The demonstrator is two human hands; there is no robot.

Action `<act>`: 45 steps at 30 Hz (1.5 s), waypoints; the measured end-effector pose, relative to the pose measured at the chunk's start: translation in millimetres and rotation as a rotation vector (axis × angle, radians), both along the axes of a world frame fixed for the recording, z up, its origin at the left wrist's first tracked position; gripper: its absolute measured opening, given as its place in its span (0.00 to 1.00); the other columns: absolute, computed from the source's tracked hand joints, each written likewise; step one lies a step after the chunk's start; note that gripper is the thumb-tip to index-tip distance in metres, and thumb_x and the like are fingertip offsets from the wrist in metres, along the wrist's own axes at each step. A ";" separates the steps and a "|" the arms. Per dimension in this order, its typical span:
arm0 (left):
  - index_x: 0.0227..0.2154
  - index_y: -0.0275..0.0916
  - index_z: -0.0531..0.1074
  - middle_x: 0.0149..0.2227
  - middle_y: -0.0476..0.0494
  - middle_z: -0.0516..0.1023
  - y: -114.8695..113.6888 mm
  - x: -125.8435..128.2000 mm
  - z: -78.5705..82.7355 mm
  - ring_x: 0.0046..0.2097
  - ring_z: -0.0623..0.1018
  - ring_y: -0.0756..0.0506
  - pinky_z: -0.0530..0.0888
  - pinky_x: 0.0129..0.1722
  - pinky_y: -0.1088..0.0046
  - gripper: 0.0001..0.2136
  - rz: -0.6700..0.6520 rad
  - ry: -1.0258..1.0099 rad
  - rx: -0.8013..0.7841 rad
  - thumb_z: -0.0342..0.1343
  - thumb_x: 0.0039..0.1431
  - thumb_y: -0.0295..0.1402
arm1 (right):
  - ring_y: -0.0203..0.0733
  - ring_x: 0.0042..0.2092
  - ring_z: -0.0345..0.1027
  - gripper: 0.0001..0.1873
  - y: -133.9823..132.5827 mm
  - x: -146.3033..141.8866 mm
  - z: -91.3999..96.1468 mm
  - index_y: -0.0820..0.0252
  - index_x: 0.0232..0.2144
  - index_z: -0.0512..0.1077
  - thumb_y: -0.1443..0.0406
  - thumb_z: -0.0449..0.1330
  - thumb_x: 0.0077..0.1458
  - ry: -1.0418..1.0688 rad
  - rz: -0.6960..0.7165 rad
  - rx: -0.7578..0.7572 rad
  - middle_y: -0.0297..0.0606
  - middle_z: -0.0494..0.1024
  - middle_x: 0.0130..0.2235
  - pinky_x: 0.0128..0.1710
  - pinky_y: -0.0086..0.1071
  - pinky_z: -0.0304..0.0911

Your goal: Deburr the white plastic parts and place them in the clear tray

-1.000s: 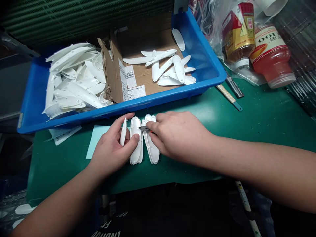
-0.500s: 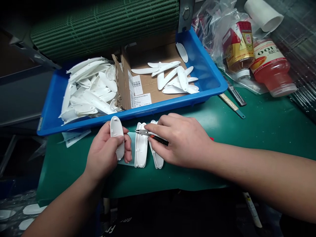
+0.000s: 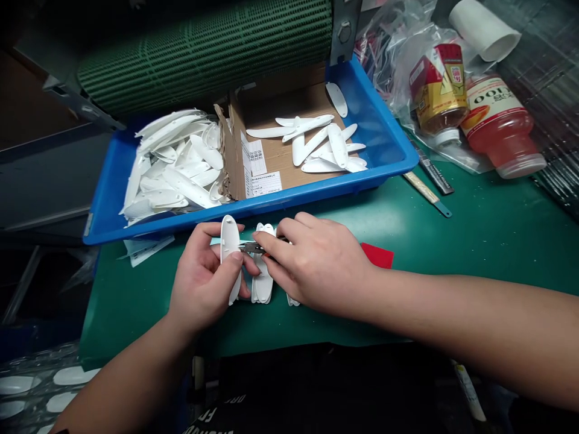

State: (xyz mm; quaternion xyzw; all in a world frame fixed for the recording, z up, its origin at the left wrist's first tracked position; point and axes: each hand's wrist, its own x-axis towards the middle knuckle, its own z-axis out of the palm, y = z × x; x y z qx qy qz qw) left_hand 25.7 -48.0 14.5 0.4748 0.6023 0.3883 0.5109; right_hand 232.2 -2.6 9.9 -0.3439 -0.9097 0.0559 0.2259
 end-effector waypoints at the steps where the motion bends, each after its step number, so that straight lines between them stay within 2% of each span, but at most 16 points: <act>1: 0.50 0.45 0.63 0.30 0.50 0.81 -0.5 0.0 -1.2 0.20 0.77 0.47 0.77 0.19 0.73 0.14 -0.002 0.014 0.002 0.59 0.66 0.40 | 0.45 0.38 0.65 0.17 -0.4 -1.0 -0.4 0.57 0.55 0.78 0.60 0.55 0.72 -0.015 0.000 0.002 0.42 0.80 0.41 0.33 0.38 0.52; 10: 0.50 0.45 0.62 0.30 0.53 0.80 -0.7 1.2 -4.1 0.20 0.76 0.50 0.76 0.19 0.78 0.11 -0.029 0.051 0.041 0.56 0.68 0.33 | 0.47 0.37 0.63 0.20 -4.1 -4.5 -0.2 0.60 0.57 0.77 0.59 0.52 0.73 -0.098 -0.031 0.024 0.43 0.78 0.40 0.33 0.39 0.50; 18: 0.49 0.45 0.61 0.27 0.55 0.79 -3.2 1.6 -8.4 0.19 0.75 0.49 0.74 0.19 0.77 0.11 -0.027 0.078 0.084 0.54 0.68 0.32 | 0.49 0.37 0.64 0.19 -4.8 -6.2 -2.4 0.62 0.55 0.77 0.60 0.54 0.73 -0.110 -0.012 0.038 0.42 0.76 0.36 0.31 0.40 0.51; 22: 0.49 0.45 0.60 0.27 0.55 0.79 -5.4 -0.9 -11.7 0.19 0.75 0.49 0.72 0.19 0.77 0.10 -0.034 0.107 0.111 0.54 0.68 0.32 | 0.49 0.36 0.67 0.18 -2.3 -7.9 -7.7 0.65 0.53 0.78 0.61 0.55 0.72 -0.046 0.029 0.059 0.42 0.76 0.35 0.30 0.40 0.54; 26: 0.48 0.45 0.64 0.25 0.55 0.78 -4.7 -3.2 -11.7 0.19 0.74 0.48 0.71 0.20 0.77 0.09 -0.037 0.054 0.078 0.55 0.68 0.33 | 0.46 0.34 0.69 0.18 3.8 -6.4 -11.6 0.65 0.54 0.78 0.61 0.55 0.72 0.064 0.059 0.009 0.40 0.77 0.34 0.30 0.38 0.58; 29: 0.48 0.45 0.68 0.24 0.53 0.78 -0.6 -5.7 -12.8 0.22 0.74 0.48 0.70 0.22 0.76 0.09 -0.021 0.050 0.055 0.57 0.68 0.38 | 0.42 0.35 0.72 0.18 11.3 1.5 -7.8 0.65 0.56 0.77 0.62 0.58 0.71 0.248 0.041 -0.062 0.39 0.78 0.35 0.33 0.35 0.63; 31: 0.51 0.45 0.70 0.26 0.51 0.78 3.5 -7.0 -13.9 0.24 0.76 0.46 0.71 0.23 0.75 0.13 -0.018 0.029 0.002 0.58 0.67 0.40 | 0.41 0.36 0.74 0.18 18.0 10.6 -0.5 0.63 0.56 0.77 0.62 0.60 0.69 0.310 -0.010 -0.107 0.38 0.79 0.37 0.35 0.33 0.65; 33: 0.59 0.47 0.68 0.26 0.51 0.79 7.6 -6.7 -14.0 0.25 0.77 0.45 0.71 0.23 0.74 0.20 -0.036 0.017 -0.036 0.57 0.67 0.40 | 0.42 0.38 0.75 0.17 25.3 21.7 9.0 0.60 0.55 0.78 0.61 0.61 0.68 0.245 -0.101 -0.140 0.38 0.80 0.38 0.36 0.34 0.66; 36: 0.65 0.50 0.62 0.25 0.54 0.77 11.7 -2.2 -10.0 0.24 0.75 0.46 0.69 0.24 0.74 0.26 -0.080 0.124 -0.031 0.57 0.66 0.39 | 0.49 0.42 0.76 0.17 33.5 39.4 20.7 0.57 0.52 0.79 0.56 0.59 0.68 -0.041 -0.190 -0.193 0.40 0.81 0.41 0.37 0.38 0.66; 40: 0.59 0.50 0.66 0.20 0.60 0.68 12.7 5.0 -1.2 0.24 0.72 0.47 0.67 0.26 0.74 0.21 -0.081 0.343 -0.013 0.55 0.64 0.35 | 0.53 0.46 0.75 0.18 31.8 61.2 17.4 0.57 0.51 0.80 0.55 0.58 0.68 -0.390 -0.210 -0.287 0.46 0.79 0.46 0.40 0.40 0.68; 42: 0.57 0.50 0.66 0.19 0.61 0.65 12.1 5.4 0.3 0.24 0.72 0.47 0.67 0.27 0.73 0.19 -0.068 0.381 -0.002 0.54 0.63 0.34 | 0.55 0.48 0.74 0.20 24.6 68.7 10.5 0.60 0.53 0.79 0.55 0.58 0.69 -0.454 -0.266 -0.299 0.50 0.77 0.48 0.46 0.42 0.69; 45: 0.59 0.51 0.63 0.19 0.61 0.66 10.9 1.8 -2.9 0.26 0.74 0.46 0.67 0.28 0.72 0.22 -0.091 0.411 0.027 0.54 0.62 0.35 | 0.60 0.54 0.71 0.26 6.5 68.9 6.0 0.66 0.60 0.74 0.54 0.56 0.70 -0.431 -0.363 -0.249 0.55 0.75 0.53 0.56 0.48 0.67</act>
